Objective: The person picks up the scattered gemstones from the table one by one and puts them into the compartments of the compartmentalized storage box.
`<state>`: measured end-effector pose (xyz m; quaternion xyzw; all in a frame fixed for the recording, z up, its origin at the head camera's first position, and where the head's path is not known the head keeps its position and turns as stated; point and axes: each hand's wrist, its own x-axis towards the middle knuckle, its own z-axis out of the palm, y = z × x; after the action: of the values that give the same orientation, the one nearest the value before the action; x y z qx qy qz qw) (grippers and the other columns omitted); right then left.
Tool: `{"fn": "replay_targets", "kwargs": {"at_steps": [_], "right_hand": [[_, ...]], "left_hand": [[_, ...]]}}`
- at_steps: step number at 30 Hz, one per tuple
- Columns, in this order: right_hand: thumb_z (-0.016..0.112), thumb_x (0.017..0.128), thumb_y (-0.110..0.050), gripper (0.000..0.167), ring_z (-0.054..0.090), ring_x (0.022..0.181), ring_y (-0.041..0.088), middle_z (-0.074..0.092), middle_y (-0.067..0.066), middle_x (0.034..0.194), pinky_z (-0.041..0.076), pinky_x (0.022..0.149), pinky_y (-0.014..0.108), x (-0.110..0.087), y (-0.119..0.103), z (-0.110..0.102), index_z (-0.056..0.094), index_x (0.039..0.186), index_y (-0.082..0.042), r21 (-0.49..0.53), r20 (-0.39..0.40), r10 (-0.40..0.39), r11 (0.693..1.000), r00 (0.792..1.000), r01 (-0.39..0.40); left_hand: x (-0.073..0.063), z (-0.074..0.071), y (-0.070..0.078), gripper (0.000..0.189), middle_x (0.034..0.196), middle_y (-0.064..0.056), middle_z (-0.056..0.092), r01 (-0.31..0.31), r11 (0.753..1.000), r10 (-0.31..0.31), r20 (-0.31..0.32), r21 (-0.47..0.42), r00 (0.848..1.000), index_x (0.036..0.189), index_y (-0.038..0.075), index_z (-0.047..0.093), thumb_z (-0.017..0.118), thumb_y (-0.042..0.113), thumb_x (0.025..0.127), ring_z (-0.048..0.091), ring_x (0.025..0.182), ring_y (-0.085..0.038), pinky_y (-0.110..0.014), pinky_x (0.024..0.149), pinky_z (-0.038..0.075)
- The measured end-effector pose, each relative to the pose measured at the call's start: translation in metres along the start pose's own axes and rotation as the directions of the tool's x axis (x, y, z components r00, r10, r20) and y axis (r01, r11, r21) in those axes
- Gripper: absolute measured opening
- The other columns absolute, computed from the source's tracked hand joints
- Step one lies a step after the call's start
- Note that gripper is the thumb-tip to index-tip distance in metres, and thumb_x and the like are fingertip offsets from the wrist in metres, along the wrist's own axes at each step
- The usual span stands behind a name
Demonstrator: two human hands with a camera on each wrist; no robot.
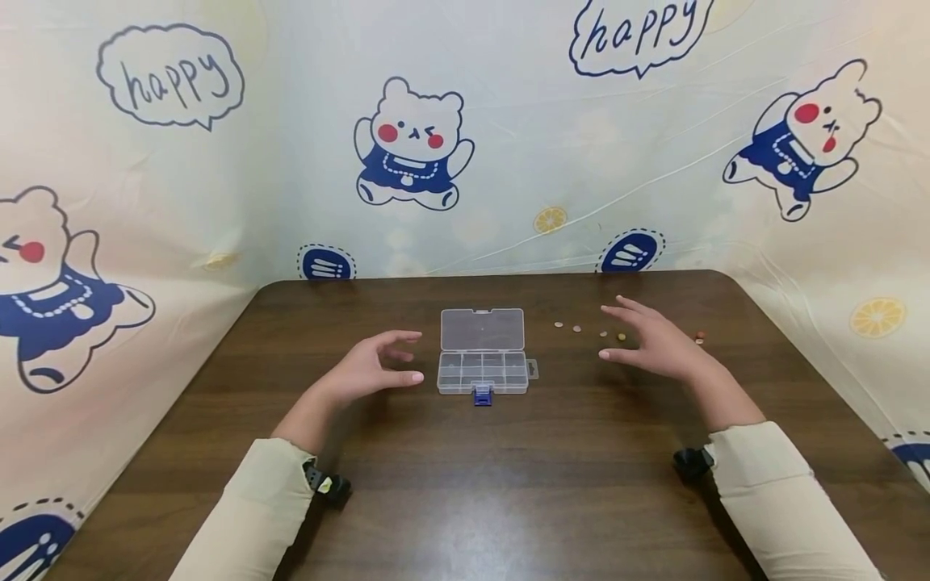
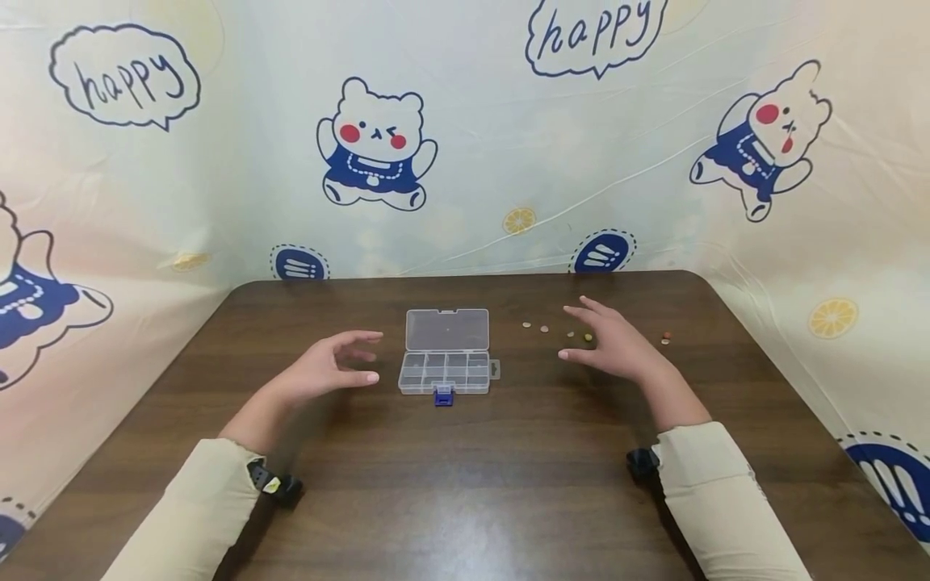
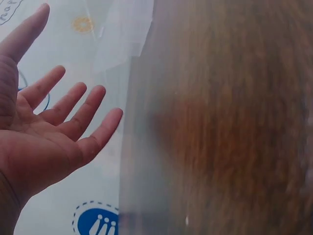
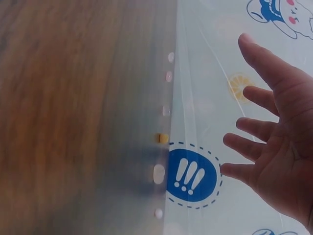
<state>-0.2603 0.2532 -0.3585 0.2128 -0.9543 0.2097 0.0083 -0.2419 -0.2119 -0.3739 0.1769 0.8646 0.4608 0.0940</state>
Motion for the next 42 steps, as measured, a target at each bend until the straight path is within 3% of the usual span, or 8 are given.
{"fn": "replay_targets", "kwargs": {"at_steps": [10, 16, 26, 34, 42], "right_hand": [[0.075, 0.085, -0.041, 0.076, 0.027, 0.139, 0.045, 0.028, 0.024, 0.154, 0.027, 0.11, 0.061, 0.015, -0.002, 0.007, 0.044, 0.145, -0.006, 0.044, -0.015, -0.049, 0.998, 0.999, 0.049], [0.074, 0.087, -0.04, 0.075, 0.027, 0.139, 0.044, 0.028, 0.024, 0.154, 0.027, 0.11, 0.061, 0.024, -0.004, 0.007, 0.043, 0.146, -0.004, 0.057, -0.004, -0.051, 0.997, 0.999, 0.051], [0.076, 0.086, -0.036, 0.075, 0.038, 0.133, 0.042, 0.03, 0.024, 0.153, 0.038, 0.105, 0.057, 0.038, -0.002, 0.012, 0.044, 0.145, -0.004, 0.104, 0.005, -0.04, 0.994, 0.999, 0.039], [0.076, 0.086, -0.034, 0.074, 0.03, 0.139, 0.04, 0.034, 0.023, 0.151, 0.027, 0.112, 0.057, 0.046, -0.001, 0.014, 0.043, 0.146, -0.006, 0.143, 0.017, -0.009, 0.99, 1.0, 0.006], [0.076, 0.085, -0.036, 0.074, 0.034, 0.137, 0.04, 0.037, 0.021, 0.15, 0.03, 0.111, 0.057, 0.051, -0.001, 0.016, 0.043, 0.146, -0.006, 0.161, 0.017, -0.004, 0.987, 1.0, 0.001]], "left_hand": [[0.015, 0.012, -0.002, 0.075, 0.14, -0.014, 0.052, 0.036, 0.998, -0.036, -0.007, -0.041, 0.999, 0.139, 0.011, 0.052, 0.087, 0.026, 0.074, 0.056, 0.119, -0.032, -0.045, 0.092, 0.053], [0.021, 0.016, -0.001, 0.075, 0.136, -0.013, 0.055, 0.034, 0.999, -0.034, 0.006, -0.022, 0.999, 0.138, 0.011, 0.054, 0.089, 0.021, 0.072, 0.057, 0.118, -0.031, -0.044, 0.091, 0.054], [0.036, 0.024, -0.005, 0.076, 0.137, -0.011, 0.055, 0.042, 0.998, -0.038, 0.091, -0.046, 0.995, 0.137, 0.011, 0.054, 0.09, 0.018, 0.07, 0.058, 0.116, -0.028, -0.043, 0.095, 0.051], [0.045, 0.028, -0.004, 0.076, 0.134, -0.012, 0.055, 0.087, 0.996, -0.083, 0.104, -0.031, 0.991, 0.137, 0.01, 0.054, 0.089, 0.018, 0.071, 0.06, 0.113, -0.027, -0.041, 0.096, 0.051], [0.051, 0.03, -0.003, 0.075, 0.126, -0.014, 0.057, 0.11, 0.993, -0.107, 0.094, -0.03, 0.99, 0.137, 0.004, 0.053, 0.089, 0.016, 0.072, 0.061, 0.109, -0.026, -0.038, 0.093, 0.053]]}}
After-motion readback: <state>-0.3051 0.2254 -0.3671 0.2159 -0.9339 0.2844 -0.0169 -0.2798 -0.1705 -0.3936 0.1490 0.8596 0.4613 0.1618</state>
